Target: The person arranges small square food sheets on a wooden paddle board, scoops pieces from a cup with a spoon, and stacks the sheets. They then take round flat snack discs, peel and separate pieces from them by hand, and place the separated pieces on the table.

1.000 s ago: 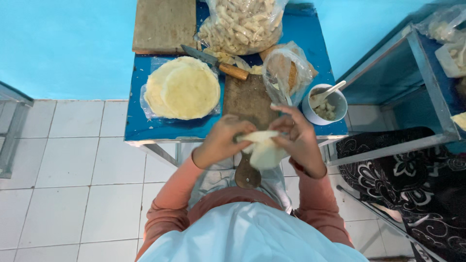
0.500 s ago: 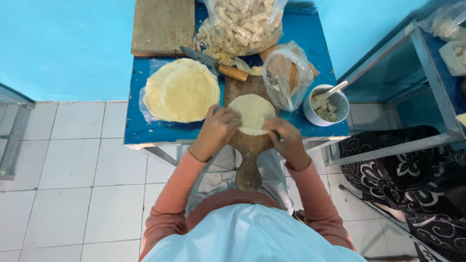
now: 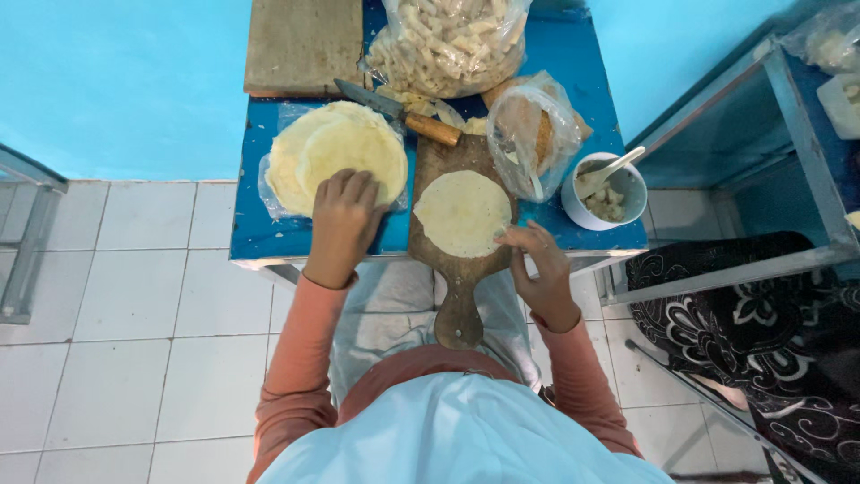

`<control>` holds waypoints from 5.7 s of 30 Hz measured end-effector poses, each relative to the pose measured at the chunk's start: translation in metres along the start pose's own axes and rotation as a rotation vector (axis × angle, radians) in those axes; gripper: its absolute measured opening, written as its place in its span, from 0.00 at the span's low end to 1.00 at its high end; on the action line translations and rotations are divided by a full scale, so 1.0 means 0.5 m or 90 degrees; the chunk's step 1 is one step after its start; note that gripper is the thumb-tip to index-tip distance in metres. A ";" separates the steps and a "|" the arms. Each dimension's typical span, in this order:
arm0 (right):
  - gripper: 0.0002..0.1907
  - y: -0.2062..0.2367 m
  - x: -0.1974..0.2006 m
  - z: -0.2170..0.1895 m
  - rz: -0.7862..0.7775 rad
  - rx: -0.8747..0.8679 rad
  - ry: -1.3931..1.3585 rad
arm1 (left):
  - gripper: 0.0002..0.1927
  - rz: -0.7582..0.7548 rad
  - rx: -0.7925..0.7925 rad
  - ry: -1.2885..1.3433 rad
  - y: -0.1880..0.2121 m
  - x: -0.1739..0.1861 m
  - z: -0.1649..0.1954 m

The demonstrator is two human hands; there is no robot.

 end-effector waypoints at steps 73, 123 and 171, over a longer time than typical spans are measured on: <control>0.37 0.072 -0.042 -0.060 0.084 -0.427 -0.429 | 0.03 -0.068 0.401 0.712 0.109 0.002 0.226; 0.36 0.040 -0.031 0.036 0.146 -0.602 -0.637 | 0.33 0.020 0.277 0.363 0.157 -0.063 0.151; 0.26 0.144 0.002 0.083 0.051 -0.060 -0.103 | 0.12 -0.063 0.037 0.279 0.086 -0.045 0.105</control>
Point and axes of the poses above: each hand's wrist, its own y-axis away from the middle knuckle, its own x-axis out of the back of the hand, z = x × y, the point moved 4 cm from there along -y, towards the middle knuckle, and after that the axes turned 12 degrees about z, right-handed, at the moved point
